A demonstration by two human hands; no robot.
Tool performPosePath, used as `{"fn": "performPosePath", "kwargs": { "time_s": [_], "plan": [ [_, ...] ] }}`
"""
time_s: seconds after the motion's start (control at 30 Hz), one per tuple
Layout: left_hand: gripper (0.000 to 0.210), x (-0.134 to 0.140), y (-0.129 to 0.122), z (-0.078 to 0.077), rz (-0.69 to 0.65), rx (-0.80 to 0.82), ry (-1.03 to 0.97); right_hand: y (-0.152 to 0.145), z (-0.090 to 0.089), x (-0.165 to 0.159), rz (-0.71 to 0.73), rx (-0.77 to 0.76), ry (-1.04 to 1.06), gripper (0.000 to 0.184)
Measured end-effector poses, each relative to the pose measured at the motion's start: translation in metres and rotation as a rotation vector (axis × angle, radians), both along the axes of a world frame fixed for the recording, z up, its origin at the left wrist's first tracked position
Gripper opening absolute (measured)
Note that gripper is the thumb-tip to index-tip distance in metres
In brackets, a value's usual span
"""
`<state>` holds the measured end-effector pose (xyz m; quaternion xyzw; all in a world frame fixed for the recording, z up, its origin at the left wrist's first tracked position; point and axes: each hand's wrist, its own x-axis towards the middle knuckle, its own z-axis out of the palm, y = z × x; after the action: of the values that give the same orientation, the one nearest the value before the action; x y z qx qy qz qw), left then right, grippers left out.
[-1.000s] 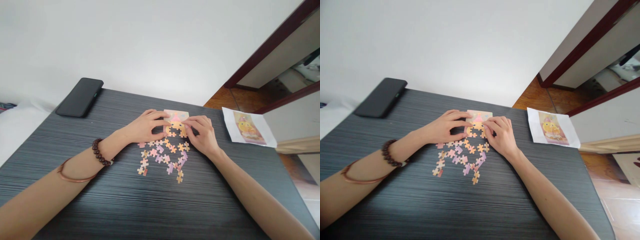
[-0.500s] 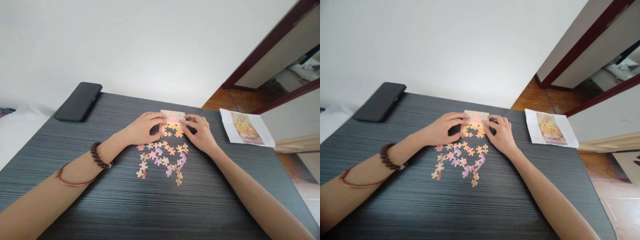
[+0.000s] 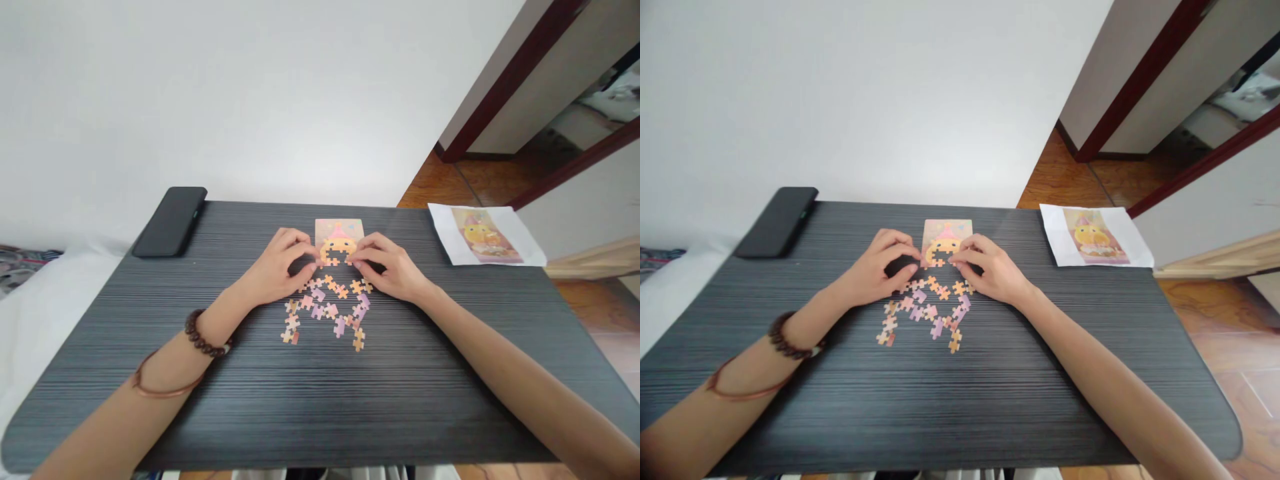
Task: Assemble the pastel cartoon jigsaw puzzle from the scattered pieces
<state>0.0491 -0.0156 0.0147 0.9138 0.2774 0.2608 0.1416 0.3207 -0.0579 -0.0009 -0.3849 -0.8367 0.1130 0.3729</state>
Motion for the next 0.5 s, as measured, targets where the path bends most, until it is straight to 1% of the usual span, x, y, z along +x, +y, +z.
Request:
{"fn": "performPosePath", "kwargs": {
  "time_s": [0.07,0.1,0.13,0.2,0.23,0.27,0.37,0.5],
  "plan": [
    [0.02,-0.01,-0.021,0.003,-0.06,-0.034,0.057,-0.011,0.002,-0.001,0.084,-0.018,-0.041,0.019],
    [0.023,-0.016,-0.031,0.004,-0.079,-0.047,0.096,-0.016,0.003,-0.001,0.1,-0.038,-0.067,0.02],
    [0.031,-0.021,-0.041,0.004,-0.102,-0.054,0.139,-0.022,0.003,-0.001,0.114,-0.057,-0.095,0.027],
    [0.051,-0.028,-0.055,0.003,-0.15,-0.019,0.214,-0.034,0.003,0.0,0.141,-0.085,-0.184,0.046],
    [0.055,-0.029,-0.059,0.002,-0.155,-0.004,0.266,-0.038,0.002,0.0,0.149,-0.097,-0.234,0.048],
    [0.057,-0.028,-0.061,0.001,-0.153,0.007,0.305,-0.042,0.002,0.0,0.138,-0.104,-0.264,0.047],
    [0.064,-0.017,-0.061,-0.001,-0.161,0.021,0.373,-0.046,0.002,-0.001,0.058,-0.112,-0.277,0.033],
    [0.062,0.007,-0.054,0.0,-0.154,0.008,0.332,-0.045,0.003,0.002,0.01,-0.083,-0.247,0.028]
  ]
}}
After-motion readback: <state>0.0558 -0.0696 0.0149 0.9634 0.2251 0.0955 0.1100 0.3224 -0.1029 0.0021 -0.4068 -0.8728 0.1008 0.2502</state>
